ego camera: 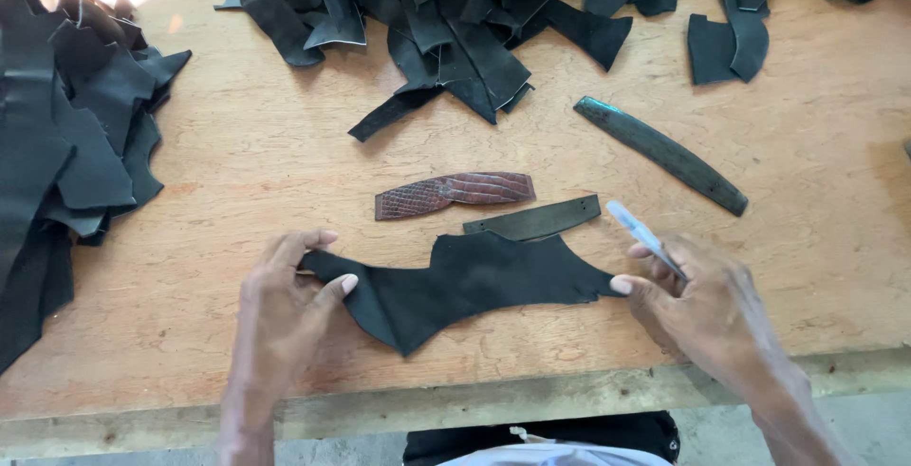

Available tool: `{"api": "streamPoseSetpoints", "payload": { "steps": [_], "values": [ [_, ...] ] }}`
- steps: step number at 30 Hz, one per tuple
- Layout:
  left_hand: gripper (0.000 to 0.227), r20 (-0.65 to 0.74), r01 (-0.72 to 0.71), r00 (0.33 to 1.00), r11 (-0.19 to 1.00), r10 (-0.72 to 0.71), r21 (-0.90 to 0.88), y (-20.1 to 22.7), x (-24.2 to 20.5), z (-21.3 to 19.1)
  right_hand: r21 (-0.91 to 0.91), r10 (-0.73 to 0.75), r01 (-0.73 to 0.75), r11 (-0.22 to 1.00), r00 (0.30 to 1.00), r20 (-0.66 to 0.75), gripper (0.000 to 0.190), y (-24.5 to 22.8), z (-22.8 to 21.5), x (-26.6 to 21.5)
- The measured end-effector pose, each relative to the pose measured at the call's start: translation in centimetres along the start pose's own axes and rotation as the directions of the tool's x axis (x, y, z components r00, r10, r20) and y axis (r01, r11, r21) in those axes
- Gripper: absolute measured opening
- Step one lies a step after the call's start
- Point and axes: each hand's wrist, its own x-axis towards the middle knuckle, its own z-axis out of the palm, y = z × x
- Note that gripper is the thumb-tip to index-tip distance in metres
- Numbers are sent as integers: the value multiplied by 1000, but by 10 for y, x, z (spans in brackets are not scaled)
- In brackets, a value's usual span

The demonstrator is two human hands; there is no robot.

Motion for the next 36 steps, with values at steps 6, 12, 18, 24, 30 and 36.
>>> {"api": "streamPoseSetpoints", "payload": {
  "steps": [6,12,18,24,30,36],
  "values": [
    [46,-21,-516,780,662,626,544,20,-44,60,-97,142,-129,987,979,147,41,-20,4,4],
    [75,264,-644,761,638,592,424,31,-65,118,-94,203,-186,978,952,227,34,-22,3,6],
    [91,320,-708,705,611,632,353,53,-79,154,-146,86,-39,988,940,331,29,-11,-8,16],
    [91,487,-740,585,673,648,-6,75,-87,192,-115,-306,312,943,950,68,28,-16,-8,56],
    [66,114,-733,666,618,737,285,71,-76,146,-55,-490,507,860,851,188,36,-24,-1,78],
    [48,51,-363,926,848,373,386,32,-53,78,-276,29,61,959,951,309,47,-24,-34,73]
  ]
}}
